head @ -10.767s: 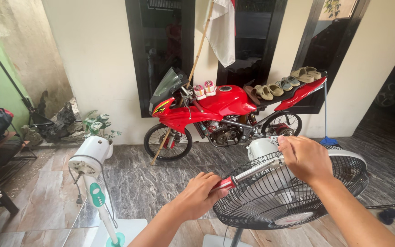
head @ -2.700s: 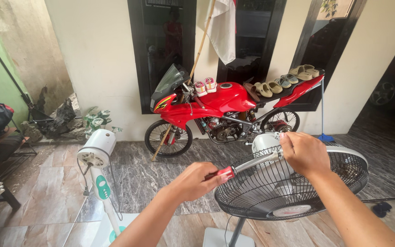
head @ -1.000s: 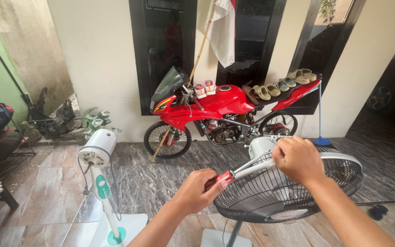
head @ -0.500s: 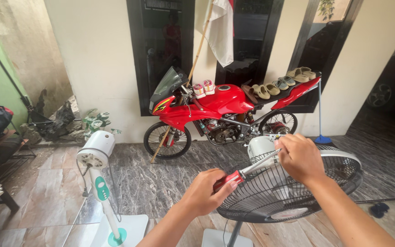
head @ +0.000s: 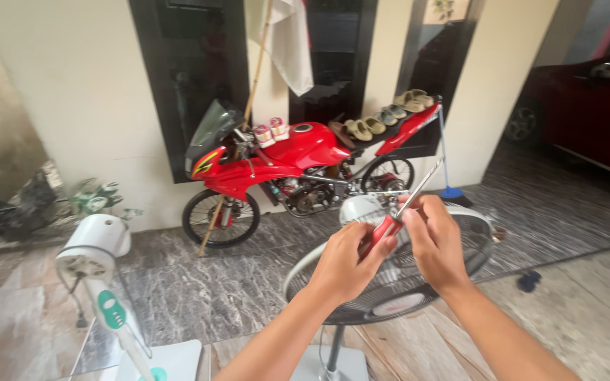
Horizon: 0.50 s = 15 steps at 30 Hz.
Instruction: The person uses a screwdriver to loosen and remove the front grille of a standing electric fan, then detaches the fan blades from the motor hub. The removed parts are placed on the floor.
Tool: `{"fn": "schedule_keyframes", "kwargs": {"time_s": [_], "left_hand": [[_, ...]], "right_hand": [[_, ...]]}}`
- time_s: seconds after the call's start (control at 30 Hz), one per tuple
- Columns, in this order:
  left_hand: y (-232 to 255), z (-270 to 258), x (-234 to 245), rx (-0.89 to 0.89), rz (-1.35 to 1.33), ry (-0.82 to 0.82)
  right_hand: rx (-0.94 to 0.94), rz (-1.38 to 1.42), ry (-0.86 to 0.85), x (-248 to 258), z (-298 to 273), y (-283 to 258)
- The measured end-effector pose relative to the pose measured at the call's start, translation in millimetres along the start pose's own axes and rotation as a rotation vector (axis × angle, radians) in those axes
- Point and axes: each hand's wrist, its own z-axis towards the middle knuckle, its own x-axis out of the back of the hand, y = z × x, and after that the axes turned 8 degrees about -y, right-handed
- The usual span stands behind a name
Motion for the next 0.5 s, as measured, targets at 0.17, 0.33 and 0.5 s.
{"fn": "schedule_keyframes", "kwargs": {"time_s": [0.17,0.33,0.5], "left_hand": [[21,22,-32,0.015,-0.032,-0.026],[37,33,-69,-0.009,-0.103,-0.051],[51,39,-106,-0.070,-0.199,-0.033]], "right_hand": [[-0.355,0.338,0.065,23,2,-2],[-0.504,0.341,0.072,64,-8,-2],[-0.549,0.305,0.053,93,-23,-3]]}}
